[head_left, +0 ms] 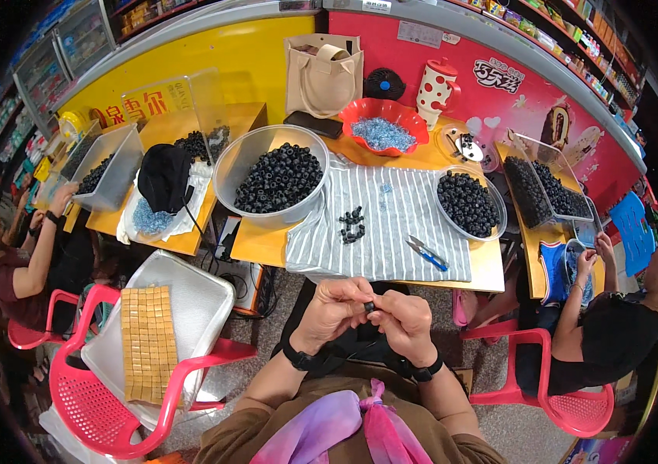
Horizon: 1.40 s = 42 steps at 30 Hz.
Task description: Inspecting and sorting small black industrial components at a workstation in a manufacturing facility.
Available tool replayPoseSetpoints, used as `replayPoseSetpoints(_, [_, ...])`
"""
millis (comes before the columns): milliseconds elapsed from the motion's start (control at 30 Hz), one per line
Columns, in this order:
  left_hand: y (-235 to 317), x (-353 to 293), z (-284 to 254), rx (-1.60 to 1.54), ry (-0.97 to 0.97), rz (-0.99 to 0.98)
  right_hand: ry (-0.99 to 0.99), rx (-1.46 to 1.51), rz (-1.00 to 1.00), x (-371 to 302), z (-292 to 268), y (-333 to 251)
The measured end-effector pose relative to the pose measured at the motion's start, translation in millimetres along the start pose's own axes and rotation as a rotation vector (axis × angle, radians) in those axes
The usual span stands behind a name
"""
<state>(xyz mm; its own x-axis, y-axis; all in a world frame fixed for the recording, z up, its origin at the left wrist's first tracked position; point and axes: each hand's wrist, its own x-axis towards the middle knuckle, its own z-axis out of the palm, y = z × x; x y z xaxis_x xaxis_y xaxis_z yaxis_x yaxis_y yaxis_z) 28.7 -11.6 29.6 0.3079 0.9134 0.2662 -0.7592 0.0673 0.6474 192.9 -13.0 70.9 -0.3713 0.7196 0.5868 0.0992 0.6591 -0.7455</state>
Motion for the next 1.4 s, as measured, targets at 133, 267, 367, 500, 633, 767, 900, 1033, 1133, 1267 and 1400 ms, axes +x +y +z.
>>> replayPoseSetpoints(133, [2.0,-1.3,0.1,0.006,-0.019,-0.03,0.004,-0.005,-0.034,1.8,0.6,1.6])
replayPoseSetpoints(267, [3.6,0.3,3.1,0.08,0.016,-0.031,0.052,-0.058,-0.065,2.1,1.1,4.1])
replayPoseSetpoints(367, [2.6,5.8,3.7,0.047,0.06,-0.059,0.015,0.125,0.144,4.0,-6.2,7.4])
replayPoseSetpoints(500, [3.3,5.6,4.7,0.03,0.049,-0.071,0.038,0.487,0.356,-10.3,-6.3,14.3])
replayPoseSetpoints(633, [3.9,2.5,5.2,0.233,0.058,-0.002,0.081,0.714,0.479,-14.9,-2.1,20.8])
replayPoseSetpoints(767, [8.9,2.7,6.7,0.575,0.056,0.116,0.095,0.764,0.496,-15.2,-0.3,20.1])
replayPoseSetpoints(900, [15.3,5.8,10.2,0.831,-0.031,0.284,0.122,0.801,0.556,-22.4,0.2,21.8])
replayPoseSetpoints(1033, [26.4,4.7,26.7,1.131,-0.027,0.401,0.093,0.968,0.495,-23.9,0.7,26.5])
replayPoseSetpoints(1133, [27.0,5.3,26.5,1.239,-0.041,0.464,0.091,1.05,0.505,-23.2,-0.4,26.9])
replayPoseSetpoints(1267, [29.0,5.4,30.4,1.321,-0.096,0.517,0.059,1.057,0.477,-21.9,0.1,29.2])
replayPoseSetpoints(1400, [28.1,5.5,34.9,1.297,-0.1,0.499,0.047,1.086,0.489,-24.8,-3.5,30.2])
